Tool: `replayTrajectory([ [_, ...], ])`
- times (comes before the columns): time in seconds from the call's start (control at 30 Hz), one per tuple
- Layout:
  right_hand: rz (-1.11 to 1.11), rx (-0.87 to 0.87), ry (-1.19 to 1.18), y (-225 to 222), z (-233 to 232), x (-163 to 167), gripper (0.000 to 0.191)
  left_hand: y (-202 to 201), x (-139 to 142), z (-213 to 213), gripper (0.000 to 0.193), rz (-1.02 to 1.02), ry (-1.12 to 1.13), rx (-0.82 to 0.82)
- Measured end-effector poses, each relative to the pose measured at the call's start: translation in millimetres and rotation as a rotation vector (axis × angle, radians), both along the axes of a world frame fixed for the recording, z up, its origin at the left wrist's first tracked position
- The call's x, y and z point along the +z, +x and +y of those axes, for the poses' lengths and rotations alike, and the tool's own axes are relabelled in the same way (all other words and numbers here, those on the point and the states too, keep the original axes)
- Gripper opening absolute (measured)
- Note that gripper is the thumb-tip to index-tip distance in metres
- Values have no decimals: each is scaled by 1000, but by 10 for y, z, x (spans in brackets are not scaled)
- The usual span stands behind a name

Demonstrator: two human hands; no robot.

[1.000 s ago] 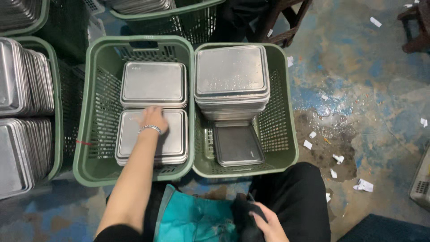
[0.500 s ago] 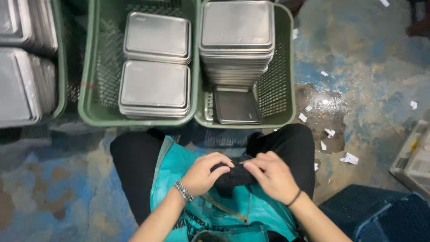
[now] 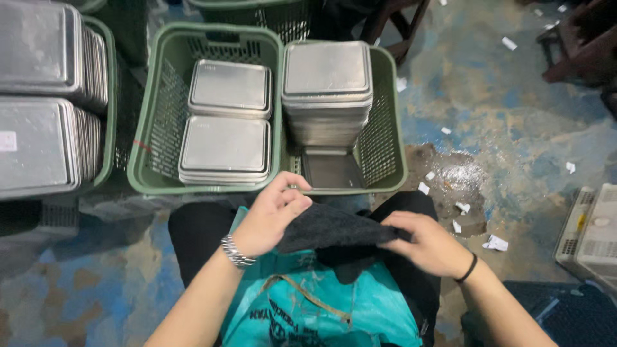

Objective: The person sits on the floor and wipes metal tray lids one at a time with a black cloth, then stacks each wiped lid into a green plastic basket. They repeatedly take a lid from a basket, wipe its surface, and place it onto a growing stack.

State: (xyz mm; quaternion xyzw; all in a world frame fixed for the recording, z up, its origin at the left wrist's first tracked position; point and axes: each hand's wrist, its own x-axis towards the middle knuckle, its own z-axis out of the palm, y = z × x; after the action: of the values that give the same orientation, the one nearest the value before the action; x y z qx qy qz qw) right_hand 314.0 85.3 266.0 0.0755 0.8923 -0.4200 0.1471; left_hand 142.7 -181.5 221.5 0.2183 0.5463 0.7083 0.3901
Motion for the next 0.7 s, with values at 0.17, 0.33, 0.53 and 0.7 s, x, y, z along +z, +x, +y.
replayTrajectory([
  [0.17,545,89,-117,-50,146,26,34,-131,325,-92,17,455,10,-42],
  [0.33,450,-165,-259,-56,65,-190,25,-139,264,-113,21,476,-454,-138],
  [0.53,645,-145,70,-132,163,-73,27,-279,271,-285,40,406,-9,-144],
  [0.7,623,-455,-149,-323,-97,-27,22,-150,362,-121,47,-87,199,-100],
])
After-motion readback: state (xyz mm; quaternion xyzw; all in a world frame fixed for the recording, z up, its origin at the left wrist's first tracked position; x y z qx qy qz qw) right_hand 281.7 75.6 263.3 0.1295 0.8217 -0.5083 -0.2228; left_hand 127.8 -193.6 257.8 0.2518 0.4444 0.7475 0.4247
